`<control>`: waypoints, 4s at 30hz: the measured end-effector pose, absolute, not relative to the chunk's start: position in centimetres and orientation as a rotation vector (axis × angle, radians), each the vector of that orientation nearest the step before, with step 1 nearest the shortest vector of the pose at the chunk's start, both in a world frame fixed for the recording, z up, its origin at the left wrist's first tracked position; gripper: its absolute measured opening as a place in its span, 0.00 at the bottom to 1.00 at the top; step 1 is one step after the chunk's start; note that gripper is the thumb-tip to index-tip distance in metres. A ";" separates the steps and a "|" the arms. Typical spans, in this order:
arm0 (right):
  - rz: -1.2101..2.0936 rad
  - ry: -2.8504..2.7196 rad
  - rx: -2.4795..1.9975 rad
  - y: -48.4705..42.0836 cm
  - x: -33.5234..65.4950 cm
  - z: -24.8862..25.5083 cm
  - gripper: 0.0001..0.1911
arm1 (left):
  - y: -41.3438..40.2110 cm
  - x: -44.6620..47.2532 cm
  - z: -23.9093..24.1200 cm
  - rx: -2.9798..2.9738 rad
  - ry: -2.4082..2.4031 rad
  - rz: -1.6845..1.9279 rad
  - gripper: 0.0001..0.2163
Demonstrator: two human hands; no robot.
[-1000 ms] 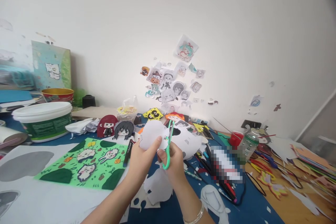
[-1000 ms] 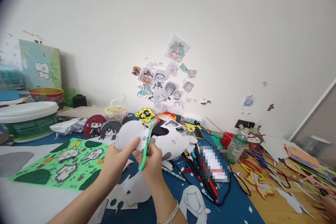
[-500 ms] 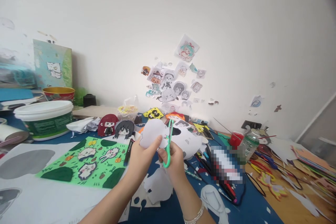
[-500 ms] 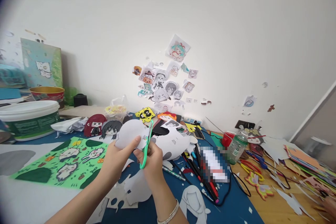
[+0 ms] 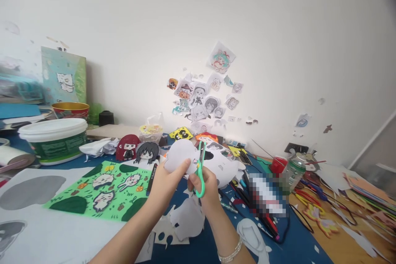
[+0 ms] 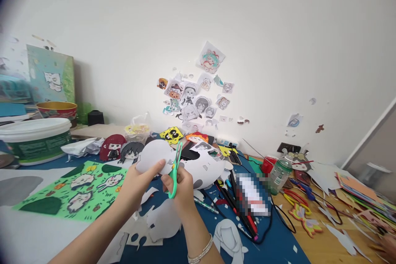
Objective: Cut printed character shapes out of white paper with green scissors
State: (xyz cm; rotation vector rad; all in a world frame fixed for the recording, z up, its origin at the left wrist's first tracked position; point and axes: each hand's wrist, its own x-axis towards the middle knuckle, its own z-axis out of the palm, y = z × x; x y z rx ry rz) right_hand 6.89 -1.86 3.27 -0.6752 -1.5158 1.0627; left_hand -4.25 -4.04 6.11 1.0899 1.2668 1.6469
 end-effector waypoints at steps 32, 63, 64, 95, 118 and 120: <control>1.052 -1.510 -0.697 -1.1 7.2 2.5 0.18 | -3.7 -4.8 6.3 1.310 1.338 1.554 0.15; 0.900 -1.370 -0.815 -0.4 8.5 3.4 0.12 | -4.4 -6.1 8.3 1.550 1.268 1.133 0.23; 0.890 -1.379 -0.814 -0.4 8.5 3.3 0.12 | -4.4 -6.1 8.3 1.549 1.248 1.148 0.23; 1.303 -1.786 -0.609 -1.1 8.4 3.4 0.25 | -3.4 -5.9 6.7 1.433 1.182 1.515 0.15; 1.213 -1.779 -0.611 -0.8 8.4 2.9 0.25 | -3.6 -5.9 7.1 1.454 1.182 1.498 0.16; 1.194 -1.753 -0.604 -0.8 8.3 2.7 0.24 | -3.8 -5.7 7.3 1.442 1.188 1.506 0.17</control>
